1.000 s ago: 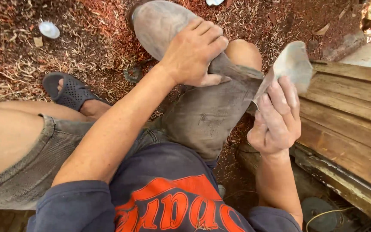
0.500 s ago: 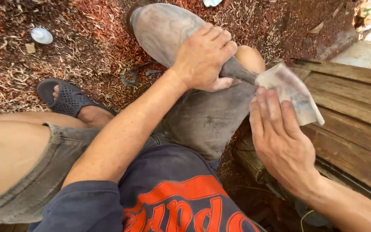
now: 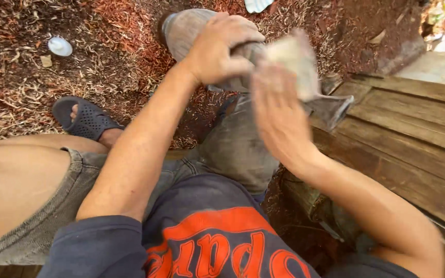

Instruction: Sand a carved wooden object using a small piece of sandpaper by hand.

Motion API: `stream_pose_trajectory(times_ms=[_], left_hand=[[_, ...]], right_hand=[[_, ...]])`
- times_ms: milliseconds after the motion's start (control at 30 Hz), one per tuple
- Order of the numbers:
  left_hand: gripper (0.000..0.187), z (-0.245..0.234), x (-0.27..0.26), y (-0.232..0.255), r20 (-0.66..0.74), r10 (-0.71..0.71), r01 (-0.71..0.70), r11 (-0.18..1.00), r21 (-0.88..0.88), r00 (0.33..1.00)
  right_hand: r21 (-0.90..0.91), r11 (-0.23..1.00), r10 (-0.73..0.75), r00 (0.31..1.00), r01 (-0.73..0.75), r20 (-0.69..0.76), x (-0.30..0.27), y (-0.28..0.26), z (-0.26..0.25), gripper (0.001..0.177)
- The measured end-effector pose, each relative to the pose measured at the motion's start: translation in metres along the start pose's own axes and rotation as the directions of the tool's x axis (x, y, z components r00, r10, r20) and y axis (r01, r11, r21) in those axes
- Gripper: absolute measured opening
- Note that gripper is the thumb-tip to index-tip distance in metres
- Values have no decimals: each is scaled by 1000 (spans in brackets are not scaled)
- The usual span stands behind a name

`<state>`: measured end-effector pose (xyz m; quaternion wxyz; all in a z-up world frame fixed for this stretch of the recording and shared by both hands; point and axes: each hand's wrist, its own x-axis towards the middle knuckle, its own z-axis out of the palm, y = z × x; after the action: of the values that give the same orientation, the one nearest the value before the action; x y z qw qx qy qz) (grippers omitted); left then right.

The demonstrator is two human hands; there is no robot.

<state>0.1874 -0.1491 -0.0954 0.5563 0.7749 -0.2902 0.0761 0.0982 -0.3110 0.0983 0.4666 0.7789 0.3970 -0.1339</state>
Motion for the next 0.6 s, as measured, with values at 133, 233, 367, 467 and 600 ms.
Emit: stream_pose_trajectory(times_ms=[133, 233, 367, 467, 600], left_hand=[[49, 5, -2, -24, 143, -419, 432, 754, -494, 897], [41, 11, 1, -17, -13, -337, 296, 845, -446, 941], [43, 2, 9, 5, -15, -306, 284, 901, -328, 952], [44, 1, 11, 11, -15, -275, 264, 935, -238, 961], [45, -4, 8, 9, 67, -369, 375, 908, -189, 927]], right_hand=[[20, 997, -67, 984, 71, -168, 6, 8, -15, 69], [-154, 988, -9, 997, 21, 74, -41, 27, -46, 68], [-258, 963, -39, 987, 79, 158, -43, 17, -30, 63], [-189, 979, 78, 997, -73, 19, -23, 3, -12, 61], [-78, 996, 15, 979, -32, -203, -44, 36, -40, 53]])
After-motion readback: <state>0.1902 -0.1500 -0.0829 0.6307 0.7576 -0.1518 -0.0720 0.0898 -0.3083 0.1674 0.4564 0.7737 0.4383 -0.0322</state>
